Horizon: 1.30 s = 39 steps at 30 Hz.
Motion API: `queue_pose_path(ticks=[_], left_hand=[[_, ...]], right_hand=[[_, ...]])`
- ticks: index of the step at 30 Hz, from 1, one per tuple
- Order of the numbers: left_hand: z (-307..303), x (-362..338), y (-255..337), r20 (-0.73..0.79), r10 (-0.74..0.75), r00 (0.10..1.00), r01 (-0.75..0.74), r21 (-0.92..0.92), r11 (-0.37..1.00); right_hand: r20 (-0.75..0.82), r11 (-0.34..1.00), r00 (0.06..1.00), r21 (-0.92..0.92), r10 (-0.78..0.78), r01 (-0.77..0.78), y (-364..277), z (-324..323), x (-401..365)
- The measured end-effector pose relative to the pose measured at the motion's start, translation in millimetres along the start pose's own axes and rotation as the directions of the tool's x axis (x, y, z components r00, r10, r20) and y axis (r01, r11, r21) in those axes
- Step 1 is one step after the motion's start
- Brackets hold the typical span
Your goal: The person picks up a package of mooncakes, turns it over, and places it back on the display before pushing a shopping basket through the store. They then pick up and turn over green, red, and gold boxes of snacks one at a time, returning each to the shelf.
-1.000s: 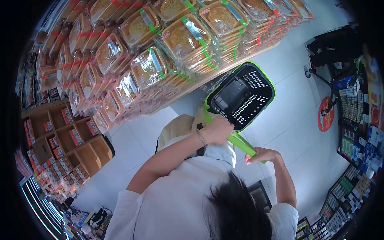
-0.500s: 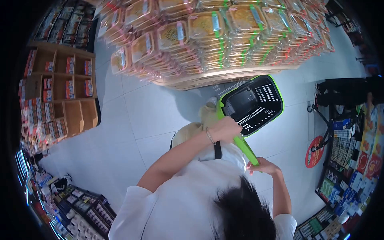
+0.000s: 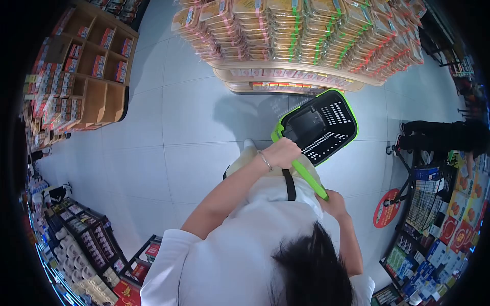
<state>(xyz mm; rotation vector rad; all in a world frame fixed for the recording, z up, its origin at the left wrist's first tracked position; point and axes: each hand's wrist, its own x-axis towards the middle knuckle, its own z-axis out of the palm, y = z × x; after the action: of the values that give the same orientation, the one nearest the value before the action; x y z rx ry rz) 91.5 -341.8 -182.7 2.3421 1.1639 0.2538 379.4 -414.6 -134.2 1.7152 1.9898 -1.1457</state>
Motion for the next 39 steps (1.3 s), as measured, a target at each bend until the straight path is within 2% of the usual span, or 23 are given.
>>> queue_pose_path(ticks=[1, 3, 5, 7, 9, 11, 12, 14, 15, 16, 17, 19, 20, 22, 25, 27, 29, 32, 36, 38, 39], left_hand=[[4, 1, 10, 0.007, -0.024, 1.000, 0.024, -0.019, 1.000], [12, 4, 30, 0.006, -0.067, 0.998, 0.067, -0.028, 0.997], [25, 11, 59, 0.087, -0.174, 0.981, 0.177, -0.027, 0.984], [37, 16, 85, 0.028, -0.209, 0.978, 0.210, -0.050, 0.976], [50, 30, 119, -0.035, -0.233, 0.972, 0.230, -0.089, 0.969], [60, 44, 158, 0.052, -0.274, 0.960, 0.276, -0.052, 0.960], [74, 52, 178, 0.053, -0.281, 0.958, 0.283, -0.058, 0.957], [104, 56, 219, -0.111, -0.325, 0.939, 0.315, -0.099, 0.944], [117, 54, 240, -0.101, -0.338, 0.936, 0.328, -0.102, 0.939], [129, 53, 257, -0.114, -0.394, 0.912, 0.383, -0.107, 0.918], [142, 53, 274, -0.136, -0.449, 0.883, 0.436, -0.114, 0.893], [170, 47, 308, -0.152, -0.503, 0.851, 0.491, -0.115, 0.864], [178, 49, 332, -0.167, -0.570, 0.804, 0.545, -0.175, 0.820], [192, 47, 362, -0.178, -0.678, 0.714, 0.632, -0.253, 0.732], [211, 54, 396, -0.240, -0.746, 0.621, 0.672, -0.327, 0.665], [234, 67, 416, -0.287, -0.765, 0.576, 0.703, -0.304, 0.643], [252, 76, 432, -0.334, -0.795, 0.506, 0.739, -0.306, 0.600], [281, 91, 474, -0.399, -0.831, 0.388, 0.760, -0.372, 0.534], [336, 146, 537, -0.417, -0.865, 0.280, 0.753, -0.463, 0.467], [363, 180, 568, -0.403, -0.881, 0.248, 0.742, -0.506, 0.440], [376, 200, 581, -0.397, -0.891, 0.222, 0.756, -0.506, 0.414]], right_hand=[[0.064, 0.999, 0.998, 0.031, 0.006, -0.008, 7, -7, -3], [0.091, 0.999, 0.995, 0.012, -0.049, 0.048, 36, -13, -4], [0.119, 0.995, 0.988, 0.001, -0.097, 0.097, 71, -17, -6], [0.215, 0.989, 0.975, 0.143, -0.063, 0.033, 109, -21, -11], [0.237, 0.998, 0.971, 0.061, -0.040, 0.027, 137, -31, -18], [0.269, 1.000, 0.963, -0.019, -0.010, 0.015, 175, -45, -30], [0.242, 0.998, 0.969, 0.007, -0.056, 0.056, 197, -53, -37], [0.228, 0.993, 0.967, 0.033, -0.114, 0.109, 237, -57, -45], [0.171, 0.974, 0.962, -0.034, -0.214, 0.223, 258, -53, -51], [0.112, 0.936, 0.940, -0.110, -0.323, 0.335, 273, -55, -56], [0.116, 0.930, 0.935, -0.117, -0.336, 0.349, 284, -59, -60], [0.254, 0.869, 0.900, -0.265, -0.355, 0.417, 298, -73, -62], [0.256, 0.855, 0.892, -0.280, -0.372, 0.437, 311, -81, -61], [0.373, 0.760, 0.811, -0.316, -0.450, 0.567, 323, -84, -56], [0.416, 0.699, 0.770, -0.346, -0.484, 0.626, 332, -99, -58], [0.452, 0.677, 0.759, -0.369, -0.468, 0.637, 349, -110, -58], [0.434, 0.595, 0.694, -0.361, -0.574, 0.718, 366, -111, -49], [0.483, 0.477, 0.614, -0.386, -0.625, 0.790, 392, -117, -44], [0.586, 0.366, 0.558, -0.423, -0.588, 0.829, 438, -142, -37], [0.653, 0.221, 0.513, -0.479, -0.558, 0.850, 471, -157, -27], [0.674, 0.209, 0.511, -0.480, -0.534, 0.852, 488, -166, -24]])
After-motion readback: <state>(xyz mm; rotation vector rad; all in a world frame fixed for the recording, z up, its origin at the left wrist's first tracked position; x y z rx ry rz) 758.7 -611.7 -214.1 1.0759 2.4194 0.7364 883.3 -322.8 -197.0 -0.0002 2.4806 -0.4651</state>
